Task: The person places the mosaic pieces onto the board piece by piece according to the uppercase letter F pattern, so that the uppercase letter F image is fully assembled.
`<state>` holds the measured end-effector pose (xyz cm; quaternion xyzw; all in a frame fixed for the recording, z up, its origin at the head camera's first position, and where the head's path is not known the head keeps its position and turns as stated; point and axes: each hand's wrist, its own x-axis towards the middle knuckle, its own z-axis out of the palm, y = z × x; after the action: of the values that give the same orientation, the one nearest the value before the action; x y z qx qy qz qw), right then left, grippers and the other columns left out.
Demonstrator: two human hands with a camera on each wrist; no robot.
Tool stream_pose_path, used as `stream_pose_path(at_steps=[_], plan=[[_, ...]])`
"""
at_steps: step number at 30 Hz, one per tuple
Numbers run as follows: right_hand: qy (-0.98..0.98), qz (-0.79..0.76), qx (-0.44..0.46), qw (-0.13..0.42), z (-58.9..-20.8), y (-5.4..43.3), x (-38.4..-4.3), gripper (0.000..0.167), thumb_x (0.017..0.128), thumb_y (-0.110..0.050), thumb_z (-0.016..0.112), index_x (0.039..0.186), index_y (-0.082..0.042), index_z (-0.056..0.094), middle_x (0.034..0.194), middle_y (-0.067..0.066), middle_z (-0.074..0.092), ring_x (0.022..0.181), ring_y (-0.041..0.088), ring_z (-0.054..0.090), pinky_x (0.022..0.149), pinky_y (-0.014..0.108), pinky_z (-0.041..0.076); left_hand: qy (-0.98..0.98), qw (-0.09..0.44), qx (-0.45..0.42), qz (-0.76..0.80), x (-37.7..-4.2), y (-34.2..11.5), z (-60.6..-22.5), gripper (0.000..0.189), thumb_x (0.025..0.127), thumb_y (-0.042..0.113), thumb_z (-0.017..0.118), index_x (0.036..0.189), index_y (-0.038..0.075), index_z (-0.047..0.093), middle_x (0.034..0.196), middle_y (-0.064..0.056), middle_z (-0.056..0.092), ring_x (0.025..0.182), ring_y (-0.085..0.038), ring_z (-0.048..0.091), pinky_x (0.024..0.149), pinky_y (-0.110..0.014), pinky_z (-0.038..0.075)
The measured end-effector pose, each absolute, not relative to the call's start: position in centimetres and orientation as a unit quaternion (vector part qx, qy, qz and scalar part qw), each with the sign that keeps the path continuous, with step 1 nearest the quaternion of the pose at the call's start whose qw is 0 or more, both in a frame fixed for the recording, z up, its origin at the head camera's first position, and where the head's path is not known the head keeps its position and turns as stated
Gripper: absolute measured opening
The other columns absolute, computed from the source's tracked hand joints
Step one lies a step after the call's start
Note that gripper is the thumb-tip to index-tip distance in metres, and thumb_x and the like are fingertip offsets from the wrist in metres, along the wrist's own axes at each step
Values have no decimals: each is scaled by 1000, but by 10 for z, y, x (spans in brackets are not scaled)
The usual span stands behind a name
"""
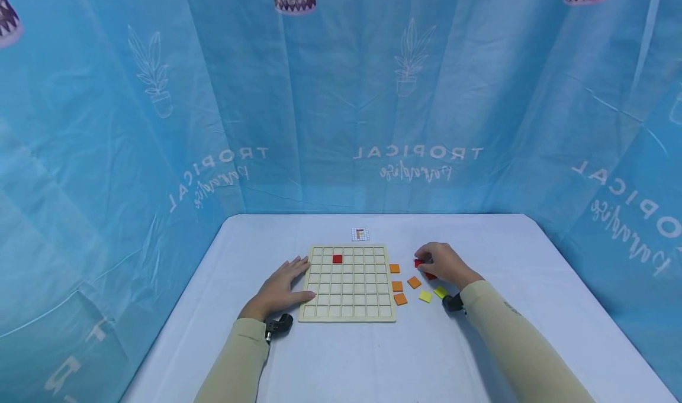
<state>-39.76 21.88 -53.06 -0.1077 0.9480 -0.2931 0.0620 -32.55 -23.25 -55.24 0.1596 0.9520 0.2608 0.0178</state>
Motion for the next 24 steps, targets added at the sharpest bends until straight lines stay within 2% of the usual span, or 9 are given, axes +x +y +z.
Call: stream_pose_path(at_steps=[24], plan=[[948,-297,-92,75,-526,205,-406,37,90,-16,87,124,-11,74,113,3,69,103,24,62,95,44,60,950,19,163,265,-327,-234,-553,95,88,64,73,161,10,45,169,-6,34,157,-32,21,125,-57,19]])
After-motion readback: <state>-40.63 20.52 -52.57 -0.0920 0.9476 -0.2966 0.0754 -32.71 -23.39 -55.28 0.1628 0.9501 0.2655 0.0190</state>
